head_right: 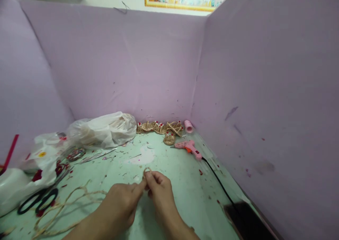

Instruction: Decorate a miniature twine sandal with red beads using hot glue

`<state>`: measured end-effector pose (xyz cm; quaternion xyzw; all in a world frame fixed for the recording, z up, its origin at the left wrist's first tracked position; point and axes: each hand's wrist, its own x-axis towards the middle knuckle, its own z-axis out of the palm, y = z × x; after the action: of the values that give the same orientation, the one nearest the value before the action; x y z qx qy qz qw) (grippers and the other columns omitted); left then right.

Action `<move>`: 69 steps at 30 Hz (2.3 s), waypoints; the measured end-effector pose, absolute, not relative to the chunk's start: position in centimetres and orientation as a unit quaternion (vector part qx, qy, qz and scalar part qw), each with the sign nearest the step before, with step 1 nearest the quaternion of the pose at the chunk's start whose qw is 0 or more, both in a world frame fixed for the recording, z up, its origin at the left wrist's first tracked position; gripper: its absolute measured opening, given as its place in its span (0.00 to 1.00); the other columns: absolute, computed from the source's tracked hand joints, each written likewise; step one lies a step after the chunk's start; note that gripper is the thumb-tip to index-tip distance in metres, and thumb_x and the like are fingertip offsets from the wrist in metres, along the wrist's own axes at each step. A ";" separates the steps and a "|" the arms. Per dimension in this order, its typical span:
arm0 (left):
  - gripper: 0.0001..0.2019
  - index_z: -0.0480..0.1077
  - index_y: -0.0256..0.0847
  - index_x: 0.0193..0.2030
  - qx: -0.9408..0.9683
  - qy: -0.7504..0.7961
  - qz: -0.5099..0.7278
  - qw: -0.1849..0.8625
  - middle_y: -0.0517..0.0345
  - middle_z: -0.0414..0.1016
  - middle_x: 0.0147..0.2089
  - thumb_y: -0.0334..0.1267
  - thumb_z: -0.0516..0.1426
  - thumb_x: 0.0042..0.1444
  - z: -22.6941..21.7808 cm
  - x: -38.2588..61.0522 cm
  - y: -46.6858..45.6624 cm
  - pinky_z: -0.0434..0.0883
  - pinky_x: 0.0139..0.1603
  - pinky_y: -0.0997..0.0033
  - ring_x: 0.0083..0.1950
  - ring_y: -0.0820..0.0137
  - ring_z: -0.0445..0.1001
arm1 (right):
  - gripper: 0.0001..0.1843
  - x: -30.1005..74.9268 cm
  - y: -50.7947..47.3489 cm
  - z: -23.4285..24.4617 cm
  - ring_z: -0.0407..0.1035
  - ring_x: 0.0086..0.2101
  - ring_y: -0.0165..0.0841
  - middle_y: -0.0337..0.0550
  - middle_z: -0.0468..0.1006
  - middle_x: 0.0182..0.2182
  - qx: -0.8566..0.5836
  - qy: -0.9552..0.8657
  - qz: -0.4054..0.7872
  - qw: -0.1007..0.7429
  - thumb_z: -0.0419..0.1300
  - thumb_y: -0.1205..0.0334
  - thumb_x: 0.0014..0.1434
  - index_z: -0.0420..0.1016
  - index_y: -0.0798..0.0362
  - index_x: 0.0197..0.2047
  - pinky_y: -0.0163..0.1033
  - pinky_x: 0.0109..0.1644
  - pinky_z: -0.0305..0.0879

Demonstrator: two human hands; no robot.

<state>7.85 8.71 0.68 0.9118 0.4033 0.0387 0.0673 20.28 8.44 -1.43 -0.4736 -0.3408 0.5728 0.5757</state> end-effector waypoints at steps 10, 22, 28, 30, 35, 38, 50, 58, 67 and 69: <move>0.09 0.72 0.42 0.30 0.818 0.490 0.190 0.233 0.58 0.75 0.27 0.36 0.51 0.52 1.8 6.0 11.4 0.62 0.33 0.73 0.31 0.69 0.71 | 0.10 21.6 8.5 -0.4 0.54 0.19 0.23 0.35 0.67 0.19 -0.417 -0.351 0.630 0.553 0.66 0.62 0.38 0.72 0.57 0.25 0.30 0.22 0.45; 0.08 0.72 0.40 0.35 0.879 0.308 0.311 0.187 0.51 0.74 0.37 0.31 0.52 0.52 1.1 5.7 11.7 0.63 0.46 0.65 0.42 0.66 0.69 | 0.12 20.9 7.6 -0.8 0.52 0.17 0.21 0.32 0.64 0.14 -0.400 -0.314 0.730 0.457 0.68 0.65 0.31 0.69 0.58 0.19 0.30 0.22 0.44; 0.05 0.72 0.39 0.30 0.838 0.381 0.327 0.214 0.54 0.74 0.33 0.32 0.54 0.50 1.7 6.2 11.2 0.62 0.46 0.67 0.40 0.67 0.69 | 0.10 20.9 8.1 -1.3 0.50 0.17 0.22 0.31 0.61 0.14 -0.490 -0.359 0.612 0.506 0.65 0.63 0.36 0.66 0.55 0.19 0.31 0.21 0.43; 0.05 0.71 0.40 0.25 0.833 0.402 0.292 0.244 0.57 0.74 0.28 0.34 0.56 0.49 1.7 6.5 11.0 0.62 0.43 0.69 0.35 0.69 0.69 | 0.10 20.8 8.2 -1.4 0.50 0.18 0.22 0.31 0.61 0.15 -0.506 -0.405 0.569 0.507 0.65 0.64 0.36 0.65 0.55 0.19 0.31 0.22 0.45; 0.08 0.69 0.39 0.23 0.801 0.475 0.257 0.259 0.58 0.72 0.26 0.36 0.54 0.50 1.0 6.8 10.8 0.61 0.36 0.71 0.32 0.70 0.68 | 0.08 20.6 8.2 -1.4 0.51 0.19 0.23 0.31 0.62 0.15 -0.514 -0.432 0.553 0.494 0.63 0.65 0.36 0.65 0.55 0.19 0.32 0.23 0.46; 0.09 0.68 0.38 0.24 0.778 0.491 0.255 0.297 0.59 0.71 0.25 0.37 0.52 0.51 1.2 6.8 10.9 0.61 0.33 0.73 0.30 0.70 0.67 | 0.08 20.8 8.1 -1.1 0.50 0.18 0.22 0.31 0.61 0.15 -0.506 -0.413 0.572 0.496 0.63 0.64 0.37 0.67 0.56 0.20 0.31 0.21 0.44; 0.10 0.66 0.38 0.32 0.923 0.197 0.327 0.052 0.57 0.69 0.29 0.23 0.47 0.50 1.9 5.5 11.5 0.61 0.48 0.62 0.32 0.72 0.67 | 0.16 21.3 8.3 -1.7 0.47 0.18 0.21 0.32 0.62 0.16 -0.389 -0.385 0.673 0.497 0.69 0.57 0.36 0.69 0.58 0.23 0.32 0.21 0.38; 0.10 0.62 0.39 0.32 0.976 0.140 0.140 -0.086 0.58 0.67 0.29 0.21 0.47 0.47 2.9 4.9 11.4 0.63 0.37 0.66 0.30 0.70 0.63 | 0.14 22.6 8.6 -1.5 0.44 0.17 0.21 0.32 0.61 0.16 -0.396 -0.441 0.697 0.404 0.66 0.56 0.40 0.70 0.58 0.23 0.33 0.21 0.36; 0.17 0.59 0.40 0.37 0.970 0.231 0.063 -0.026 0.56 0.66 0.36 0.23 0.50 0.37 2.3 6.0 10.8 0.63 0.33 0.69 0.33 0.68 0.63 | 0.09 23.0 8.8 -1.4 0.41 0.16 0.20 0.31 0.59 0.16 -0.401 -0.431 0.721 0.365 0.63 0.62 0.41 0.67 0.58 0.21 0.34 0.20 0.31; 0.18 0.59 0.40 0.36 0.967 0.246 0.072 -0.012 0.56 0.65 0.36 0.23 0.49 0.35 1.6 5.9 11.0 0.63 0.33 0.69 0.33 0.68 0.62 | 0.11 22.8 8.8 -1.3 0.40 0.16 0.20 0.30 0.55 0.15 -0.410 -0.396 0.736 0.365 0.63 0.62 0.40 0.64 0.56 0.20 0.33 0.20 0.30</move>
<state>5.87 11.01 1.62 0.9666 0.2457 0.0720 -0.0116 22.79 8.79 -1.34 -0.4102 -0.3957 0.7362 0.3649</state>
